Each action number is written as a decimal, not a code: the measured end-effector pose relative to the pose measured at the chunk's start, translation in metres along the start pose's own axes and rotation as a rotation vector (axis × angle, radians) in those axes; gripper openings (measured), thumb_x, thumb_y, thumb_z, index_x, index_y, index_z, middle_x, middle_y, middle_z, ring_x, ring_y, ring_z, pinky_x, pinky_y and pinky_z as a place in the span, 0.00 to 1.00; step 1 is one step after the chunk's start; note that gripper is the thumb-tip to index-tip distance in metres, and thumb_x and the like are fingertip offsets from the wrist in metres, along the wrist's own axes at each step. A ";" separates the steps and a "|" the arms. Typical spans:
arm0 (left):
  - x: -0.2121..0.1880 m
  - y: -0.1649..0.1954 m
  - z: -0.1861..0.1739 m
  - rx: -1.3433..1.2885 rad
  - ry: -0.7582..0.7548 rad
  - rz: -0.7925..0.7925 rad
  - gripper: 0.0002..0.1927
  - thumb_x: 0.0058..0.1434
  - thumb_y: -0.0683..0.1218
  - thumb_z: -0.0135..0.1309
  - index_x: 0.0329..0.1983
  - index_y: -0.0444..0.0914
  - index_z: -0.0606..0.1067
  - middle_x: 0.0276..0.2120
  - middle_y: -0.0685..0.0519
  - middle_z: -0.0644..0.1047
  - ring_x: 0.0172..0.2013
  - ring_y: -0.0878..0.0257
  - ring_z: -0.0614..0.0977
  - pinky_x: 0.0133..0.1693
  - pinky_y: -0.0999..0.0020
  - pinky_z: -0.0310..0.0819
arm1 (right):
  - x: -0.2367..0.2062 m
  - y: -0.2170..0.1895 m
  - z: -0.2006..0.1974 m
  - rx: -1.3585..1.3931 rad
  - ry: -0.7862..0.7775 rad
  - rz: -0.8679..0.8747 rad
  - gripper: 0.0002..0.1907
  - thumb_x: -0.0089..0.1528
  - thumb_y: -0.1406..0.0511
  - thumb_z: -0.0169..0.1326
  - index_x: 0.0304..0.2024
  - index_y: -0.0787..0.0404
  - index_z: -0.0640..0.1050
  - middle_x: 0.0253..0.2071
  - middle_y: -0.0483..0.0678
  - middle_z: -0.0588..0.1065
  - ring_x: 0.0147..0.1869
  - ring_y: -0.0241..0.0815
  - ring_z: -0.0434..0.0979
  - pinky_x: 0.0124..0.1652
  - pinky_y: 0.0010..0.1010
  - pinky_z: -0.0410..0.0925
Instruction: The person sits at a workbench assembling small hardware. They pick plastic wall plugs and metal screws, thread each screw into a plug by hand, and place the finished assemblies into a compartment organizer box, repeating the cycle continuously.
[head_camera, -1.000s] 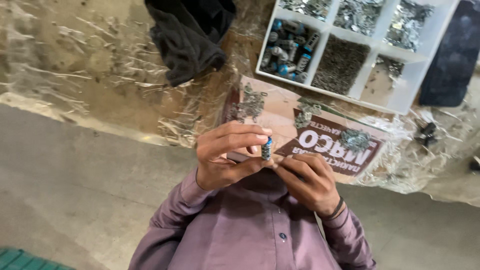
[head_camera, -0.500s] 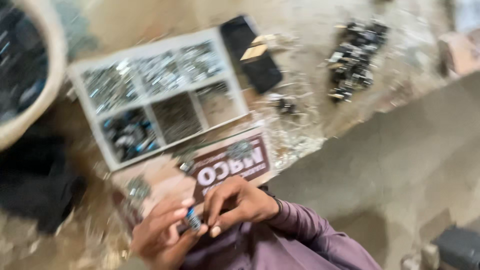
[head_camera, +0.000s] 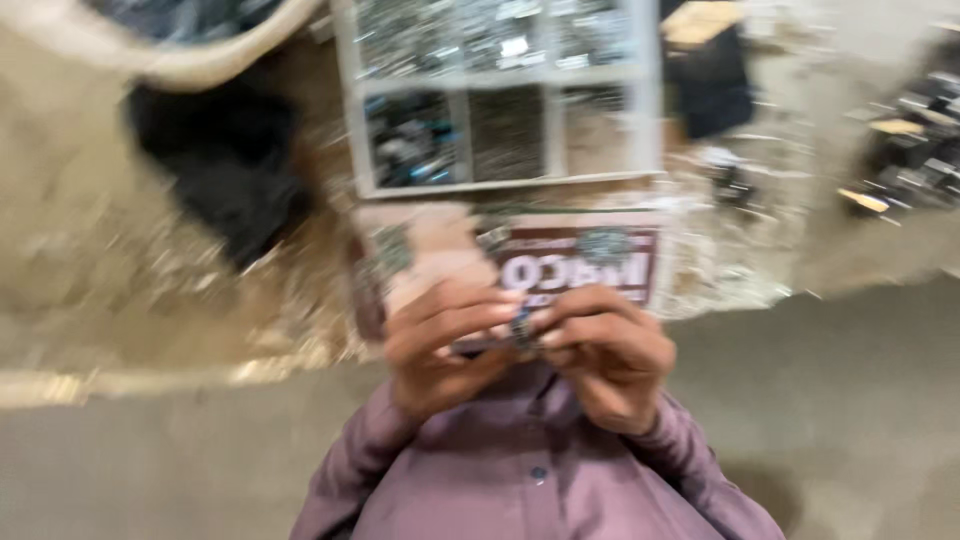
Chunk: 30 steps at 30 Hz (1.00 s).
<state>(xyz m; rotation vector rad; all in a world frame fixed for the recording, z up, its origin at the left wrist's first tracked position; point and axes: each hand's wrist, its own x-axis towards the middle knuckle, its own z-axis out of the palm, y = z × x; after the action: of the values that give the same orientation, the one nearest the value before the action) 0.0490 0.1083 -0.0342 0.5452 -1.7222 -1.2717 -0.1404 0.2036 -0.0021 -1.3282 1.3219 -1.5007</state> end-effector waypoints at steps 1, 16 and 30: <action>-0.001 0.003 -0.001 -0.003 -0.009 -0.017 0.20 0.55 0.36 0.71 0.51 0.37 0.79 0.49 0.47 0.82 0.43 0.59 0.85 0.42 0.69 0.83 | -0.002 -0.001 0.001 0.004 -0.012 0.030 0.08 0.61 0.78 0.57 0.42 0.67 0.79 0.46 0.54 0.78 0.45 0.39 0.80 0.44 0.27 0.74; 0.011 0.004 -0.006 0.119 -0.028 0.032 0.24 0.53 0.39 0.72 0.53 0.40 0.79 0.50 0.50 0.80 0.45 0.58 0.84 0.46 0.65 0.82 | 0.004 0.009 -0.001 0.048 -0.066 0.188 0.12 0.56 0.77 0.65 0.41 0.68 0.80 0.43 0.52 0.76 0.45 0.37 0.77 0.43 0.26 0.69; 0.004 -0.004 -0.018 0.045 0.052 -0.100 0.22 0.52 0.37 0.72 0.50 0.37 0.79 0.49 0.47 0.82 0.43 0.59 0.85 0.44 0.68 0.82 | 0.024 0.025 0.008 -0.965 -0.114 -0.039 0.30 0.59 0.55 0.69 0.59 0.61 0.78 0.42 0.48 0.73 0.44 0.45 0.75 0.43 0.35 0.71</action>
<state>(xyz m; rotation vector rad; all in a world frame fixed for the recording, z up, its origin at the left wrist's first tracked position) 0.0611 0.0942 -0.0350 0.6924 -1.7017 -1.2793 -0.1402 0.1736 -0.0210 -1.9691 2.0557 -0.7564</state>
